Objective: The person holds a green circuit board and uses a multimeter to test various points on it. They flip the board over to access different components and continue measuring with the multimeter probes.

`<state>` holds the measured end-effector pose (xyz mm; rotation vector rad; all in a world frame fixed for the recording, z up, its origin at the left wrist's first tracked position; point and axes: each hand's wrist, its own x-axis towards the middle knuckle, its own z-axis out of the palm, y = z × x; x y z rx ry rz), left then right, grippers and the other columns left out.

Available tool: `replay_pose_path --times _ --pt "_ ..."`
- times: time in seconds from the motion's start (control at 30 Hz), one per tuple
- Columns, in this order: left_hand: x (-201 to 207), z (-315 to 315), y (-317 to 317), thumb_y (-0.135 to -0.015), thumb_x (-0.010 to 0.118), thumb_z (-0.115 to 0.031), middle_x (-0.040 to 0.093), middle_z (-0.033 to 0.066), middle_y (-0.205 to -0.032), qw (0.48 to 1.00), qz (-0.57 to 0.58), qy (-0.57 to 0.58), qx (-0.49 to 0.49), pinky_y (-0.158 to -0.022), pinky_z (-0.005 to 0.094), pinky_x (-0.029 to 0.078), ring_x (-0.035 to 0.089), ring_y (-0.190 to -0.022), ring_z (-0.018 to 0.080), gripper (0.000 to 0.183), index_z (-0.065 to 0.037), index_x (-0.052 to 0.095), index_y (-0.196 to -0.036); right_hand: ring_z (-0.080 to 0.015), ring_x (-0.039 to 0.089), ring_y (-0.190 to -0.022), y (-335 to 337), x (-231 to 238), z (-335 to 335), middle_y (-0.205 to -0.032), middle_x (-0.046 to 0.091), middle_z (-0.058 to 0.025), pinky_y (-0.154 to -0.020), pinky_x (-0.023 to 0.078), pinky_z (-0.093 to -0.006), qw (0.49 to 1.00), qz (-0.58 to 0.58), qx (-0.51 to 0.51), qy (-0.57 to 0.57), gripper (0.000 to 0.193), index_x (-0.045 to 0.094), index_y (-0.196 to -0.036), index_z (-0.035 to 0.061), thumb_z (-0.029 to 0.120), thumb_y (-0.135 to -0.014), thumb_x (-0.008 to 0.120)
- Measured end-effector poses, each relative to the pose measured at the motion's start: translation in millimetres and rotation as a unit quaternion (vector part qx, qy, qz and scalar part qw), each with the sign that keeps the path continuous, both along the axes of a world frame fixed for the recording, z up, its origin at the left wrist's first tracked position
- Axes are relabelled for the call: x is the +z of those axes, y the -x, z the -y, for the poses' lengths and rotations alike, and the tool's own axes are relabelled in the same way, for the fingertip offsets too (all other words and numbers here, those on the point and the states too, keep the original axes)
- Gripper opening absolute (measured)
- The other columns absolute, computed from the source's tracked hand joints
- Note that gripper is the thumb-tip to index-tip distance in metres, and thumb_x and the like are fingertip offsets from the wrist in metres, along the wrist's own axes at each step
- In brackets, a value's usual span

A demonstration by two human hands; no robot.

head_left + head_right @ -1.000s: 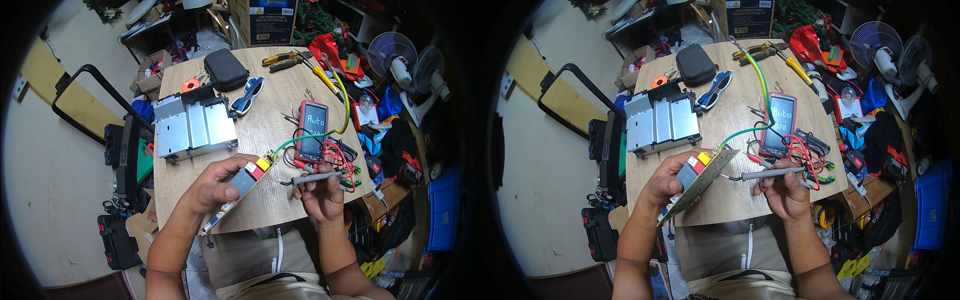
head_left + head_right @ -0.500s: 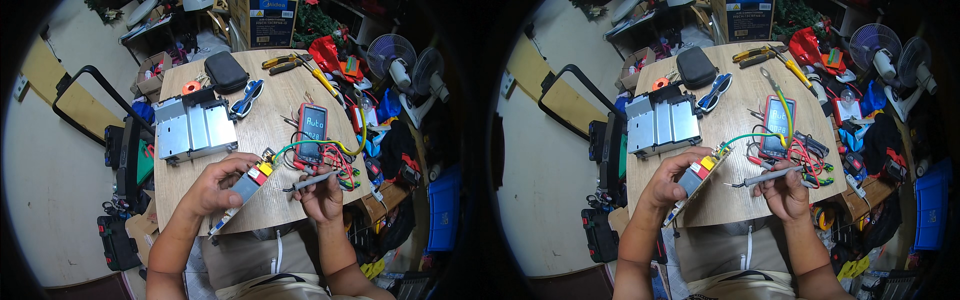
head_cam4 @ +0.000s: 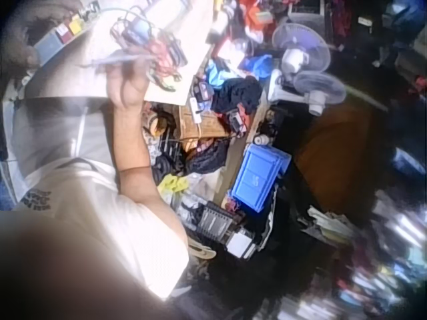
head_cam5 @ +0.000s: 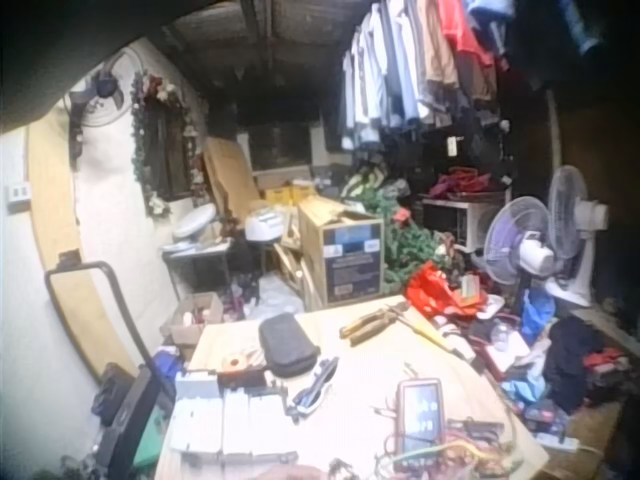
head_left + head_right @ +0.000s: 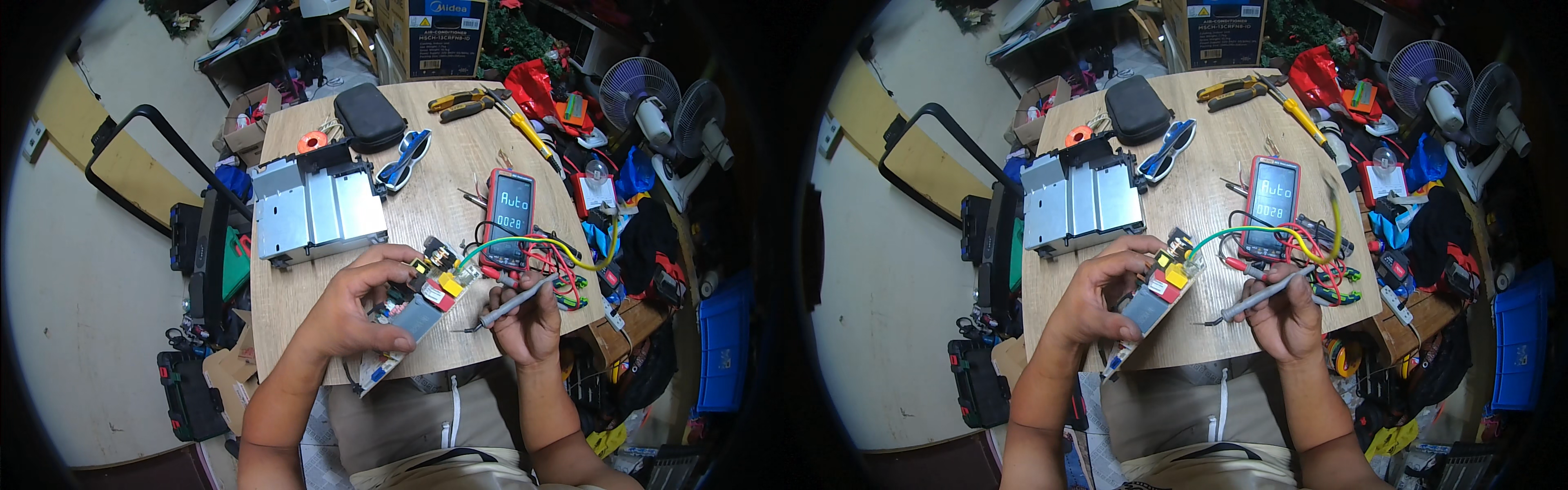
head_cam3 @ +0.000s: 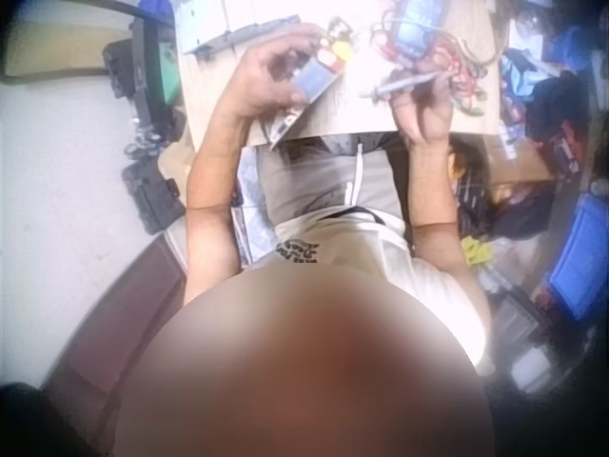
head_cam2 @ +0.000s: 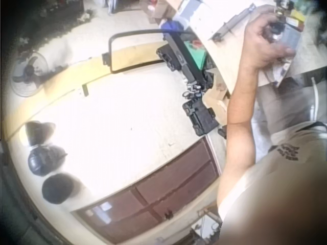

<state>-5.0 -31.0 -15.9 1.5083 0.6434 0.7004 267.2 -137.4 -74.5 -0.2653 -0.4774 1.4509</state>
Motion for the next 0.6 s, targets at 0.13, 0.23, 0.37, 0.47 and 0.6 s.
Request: replay_pose_path --times 0.13,0.23,0.37,0.47,0.6 --pt "8 2 -3 -0.047 0.103 -0.033 0.061 0.0137 -0.134 0.977 -0.039 -0.206 0.035 -0.093 0.0350 0.050 0.060 -0.118 0.0260 0.079 -0.006 0.072 -0.114 -0.0267 0.062 -0.084 0 1 -1 -0.087 0.065 -0.0105 -0.079 0.054 -0.0489 1.000 0.006 0.009 -0.003 0.035 0.064 -0.110 0.0085 0.043 -0.106 0.058" --pt "9 4 -9 -0.047 0.103 -0.037 0.060 0.0162 -0.134 0.952 -0.038 -0.297 0.061 -0.098 0.0408 0.050 0.060 -0.121 0.0324 0.077 -0.007 0.073 -0.111 -0.0248 0.058 -0.081 0 2 0 -0.084 0.061 -0.0090 -0.079 0.052 -0.0477 1.000 0.006 0.012 0.008 0.036 0.063 -0.107 0.0088 0.044 -0.107 0.055" --pt "11 8 -12 -0.046 0.103 -0.041 0.060 0.0163 -0.133 0.927 -0.083 -0.357 0.080 -0.101 0.0439 0.048 0.059 -0.121 0.0356 0.077 -0.009 0.074 -0.110 -0.0226 0.057 -0.079 1 3 0 -0.083 0.060 -0.0084 -0.079 0.051 -0.0464 0.999 0.032 0.009 0.013 0.036 0.064 -0.108 0.0076 0.043 -0.106 0.056" --pt "13 9 -14 -0.046 0.102 -0.043 0.060 0.0158 -0.132 0.911 -0.100 -0.390 0.094 -0.101 0.0446 0.048 0.059 -0.120 0.0363 0.077 -0.011 0.074 -0.109 -0.0204 0.058 -0.077 2 4 -1 -0.084 0.060 -0.0090 -0.079 0.052 -0.0443 0.996 0.083 0.017 -0.013 0.035 0.064 -0.107 0.0050 0.039 -0.104 0.061" --pt "16 12 -17 -0.046 0.101 -0.045 0.060 0.0152 -0.132 0.893 -0.118 -0.421 0.108 -0.100 0.0448 0.048 0.059 -0.118 0.0361 0.076 -0.012 0.074 -0.110 -0.0174 0.061 -0.077 5 8 3 -0.084 0.063 -0.0093 -0.081 0.054 -0.0396 0.988 0.156 0.019 0.004 0.031 0.067 -0.105 -0.0010 0.030 -0.100 0.069"
